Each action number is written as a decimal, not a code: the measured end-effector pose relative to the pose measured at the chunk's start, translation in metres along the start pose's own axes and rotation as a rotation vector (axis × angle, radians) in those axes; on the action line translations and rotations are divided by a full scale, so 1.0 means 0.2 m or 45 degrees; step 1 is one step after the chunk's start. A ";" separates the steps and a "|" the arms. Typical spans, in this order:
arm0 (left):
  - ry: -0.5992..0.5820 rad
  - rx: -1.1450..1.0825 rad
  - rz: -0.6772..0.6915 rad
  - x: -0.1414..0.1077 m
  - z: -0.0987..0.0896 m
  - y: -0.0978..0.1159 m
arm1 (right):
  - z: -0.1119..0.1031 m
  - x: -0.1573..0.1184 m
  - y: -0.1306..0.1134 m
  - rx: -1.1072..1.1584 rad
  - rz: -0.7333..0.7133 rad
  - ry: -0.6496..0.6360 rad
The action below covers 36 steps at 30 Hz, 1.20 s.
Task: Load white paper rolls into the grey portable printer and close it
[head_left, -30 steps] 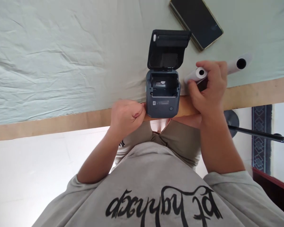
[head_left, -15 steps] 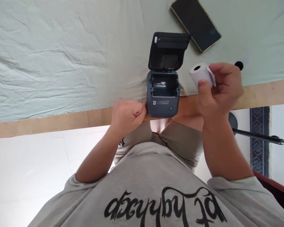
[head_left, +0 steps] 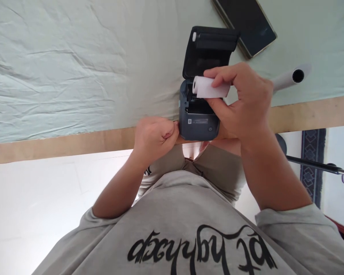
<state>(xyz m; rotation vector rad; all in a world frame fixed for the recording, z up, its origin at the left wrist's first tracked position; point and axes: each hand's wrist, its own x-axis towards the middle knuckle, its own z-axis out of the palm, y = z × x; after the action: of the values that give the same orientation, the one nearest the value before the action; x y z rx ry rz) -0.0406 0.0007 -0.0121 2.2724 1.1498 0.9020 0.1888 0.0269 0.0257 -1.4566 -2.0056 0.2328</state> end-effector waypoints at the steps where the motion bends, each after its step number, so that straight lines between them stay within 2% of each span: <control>1: -0.003 -0.003 -0.003 0.00 0.00 0.00 | 0.00 0.00 0.00 -0.013 0.001 -0.001; 12: -0.004 -0.009 0.011 0.00 0.00 0.00 | 0.04 -0.01 0.06 0.047 -0.022 -0.099; 18: 0.014 -0.035 0.009 0.00 0.00 0.00 | 0.00 -0.05 0.00 0.085 -0.182 0.026; 24: 0.105 -0.109 -0.157 0.01 -0.03 0.03 | -0.01 -0.19 -0.08 0.148 -0.327 0.136; 27: 0.166 -0.139 -0.166 0.02 -0.02 0.03 | 0.01 -0.29 -0.10 0.150 -0.289 0.154; 30: 0.207 -0.098 -0.128 0.03 0.03 0.03 | 0.04 -0.37 -0.12 0.119 -0.228 0.162; 36: 0.071 -0.002 -0.228 0.06 0.10 0.05 | 0.09 -0.44 -0.16 0.071 -0.191 0.213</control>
<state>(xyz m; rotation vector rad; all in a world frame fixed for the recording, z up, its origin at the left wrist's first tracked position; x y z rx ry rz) -0.0150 0.0025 -0.0159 2.1150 1.3516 0.9005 0.1691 -0.0601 -0.0074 -1.2416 -1.9450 0.0984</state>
